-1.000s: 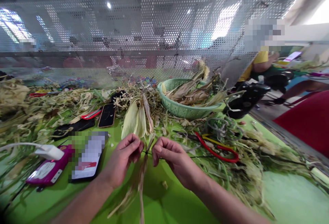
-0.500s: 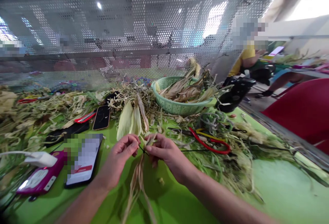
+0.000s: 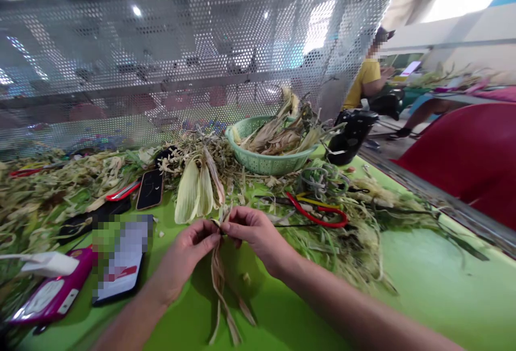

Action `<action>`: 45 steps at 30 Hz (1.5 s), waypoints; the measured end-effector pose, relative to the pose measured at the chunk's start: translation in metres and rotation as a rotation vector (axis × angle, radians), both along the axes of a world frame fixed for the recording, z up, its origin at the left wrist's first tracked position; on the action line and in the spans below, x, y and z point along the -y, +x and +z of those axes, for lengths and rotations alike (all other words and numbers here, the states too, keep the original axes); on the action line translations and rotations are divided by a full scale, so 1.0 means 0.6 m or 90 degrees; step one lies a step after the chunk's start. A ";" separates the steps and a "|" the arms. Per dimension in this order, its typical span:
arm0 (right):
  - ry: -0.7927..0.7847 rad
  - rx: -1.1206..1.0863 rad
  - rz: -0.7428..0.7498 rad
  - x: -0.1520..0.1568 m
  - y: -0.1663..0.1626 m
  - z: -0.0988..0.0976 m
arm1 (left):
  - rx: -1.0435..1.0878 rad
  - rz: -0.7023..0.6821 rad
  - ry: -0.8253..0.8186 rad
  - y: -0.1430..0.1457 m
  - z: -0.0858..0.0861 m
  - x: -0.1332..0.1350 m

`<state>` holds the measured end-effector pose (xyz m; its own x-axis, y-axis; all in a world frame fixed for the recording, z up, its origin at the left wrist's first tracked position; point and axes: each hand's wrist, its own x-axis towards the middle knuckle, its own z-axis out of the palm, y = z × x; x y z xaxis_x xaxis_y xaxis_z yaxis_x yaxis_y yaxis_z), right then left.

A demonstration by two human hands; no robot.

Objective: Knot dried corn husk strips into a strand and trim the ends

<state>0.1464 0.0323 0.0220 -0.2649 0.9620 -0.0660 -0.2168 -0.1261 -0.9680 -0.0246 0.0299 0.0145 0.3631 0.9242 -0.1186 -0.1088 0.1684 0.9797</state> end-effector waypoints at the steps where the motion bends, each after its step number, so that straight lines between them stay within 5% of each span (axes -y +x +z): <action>1: 0.003 0.012 -0.006 0.001 -0.001 0.001 | -0.018 0.011 0.004 0.000 0.000 0.000; 12: 0.069 0.115 -0.031 0.002 -0.011 -0.010 | -0.016 0.066 0.003 0.001 -0.009 -0.003; 24: 0.019 0.096 -0.038 0.005 -0.004 0.000 | 0.078 0.089 -0.072 -0.001 -0.013 -0.002; 30: 0.108 0.120 -0.143 0.002 0.014 0.021 | 0.018 0.112 -0.022 -0.003 -0.012 -0.005; 35: 0.094 0.180 -0.014 0.006 -0.003 0.005 | -0.007 0.082 -0.005 0.002 -0.008 0.000; 40: 0.211 0.355 -0.017 0.004 -0.008 -0.020 | -0.021 0.078 -0.012 0.002 -0.008 0.001; 45: 0.329 0.493 -0.037 0.009 0.000 -0.008 | -0.019 0.047 -0.056 -0.001 -0.010 0.003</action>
